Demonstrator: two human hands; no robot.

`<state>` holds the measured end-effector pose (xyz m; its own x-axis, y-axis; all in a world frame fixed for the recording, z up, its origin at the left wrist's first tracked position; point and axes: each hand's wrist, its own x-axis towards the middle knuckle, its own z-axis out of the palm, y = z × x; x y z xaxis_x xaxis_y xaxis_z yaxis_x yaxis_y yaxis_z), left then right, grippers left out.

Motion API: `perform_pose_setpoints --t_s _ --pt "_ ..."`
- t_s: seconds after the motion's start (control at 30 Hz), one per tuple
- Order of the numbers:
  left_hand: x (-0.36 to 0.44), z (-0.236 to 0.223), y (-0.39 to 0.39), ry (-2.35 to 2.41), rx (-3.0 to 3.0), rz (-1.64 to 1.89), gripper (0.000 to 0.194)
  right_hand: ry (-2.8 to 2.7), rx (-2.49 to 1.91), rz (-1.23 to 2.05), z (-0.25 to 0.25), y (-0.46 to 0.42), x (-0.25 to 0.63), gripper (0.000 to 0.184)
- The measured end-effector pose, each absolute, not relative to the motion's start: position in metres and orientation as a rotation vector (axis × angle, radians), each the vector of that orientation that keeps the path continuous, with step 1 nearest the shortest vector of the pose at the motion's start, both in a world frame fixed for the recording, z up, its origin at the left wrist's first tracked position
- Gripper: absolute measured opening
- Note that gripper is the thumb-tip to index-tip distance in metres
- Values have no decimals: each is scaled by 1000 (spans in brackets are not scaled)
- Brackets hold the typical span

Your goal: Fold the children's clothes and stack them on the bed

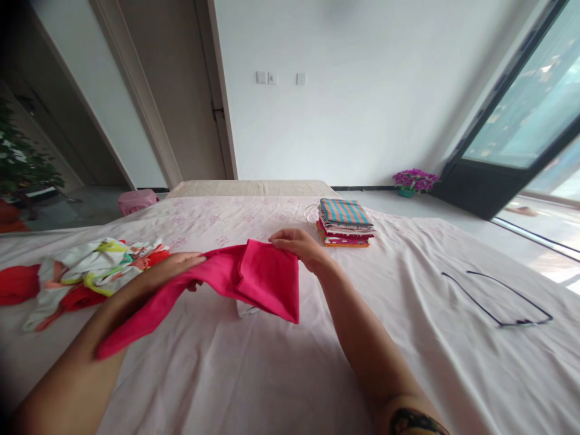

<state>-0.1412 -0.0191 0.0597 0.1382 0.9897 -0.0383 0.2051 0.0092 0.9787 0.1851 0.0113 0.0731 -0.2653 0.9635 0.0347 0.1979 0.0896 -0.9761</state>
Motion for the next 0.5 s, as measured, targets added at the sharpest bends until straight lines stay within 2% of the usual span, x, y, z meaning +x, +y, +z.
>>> perform_pose_setpoints --t_s 0.07,0.13,0.2,0.33,0.4,0.5 --pt "-137 45 -13 1246 1486 801 30 -1740 -1340 847 66 17 185 19" --pt "-132 31 -9 1256 1525 743 35 -1920 -1352 620 60 16 179 18" --pt "-129 23 -7 1245 1512 743 39 -2125 -1246 546 56 9 169 23" --pt "-128 23 -8 1128 1450 760 35 -2439 -1159 294 43 -10 142 45" --pt "-128 24 -8 1142 1509 735 35 -2549 -1223 233 35 -14 132 42" --pt "-130 20 -2 1334 1710 745 29 -2580 -1283 229 30 -15 128 28"
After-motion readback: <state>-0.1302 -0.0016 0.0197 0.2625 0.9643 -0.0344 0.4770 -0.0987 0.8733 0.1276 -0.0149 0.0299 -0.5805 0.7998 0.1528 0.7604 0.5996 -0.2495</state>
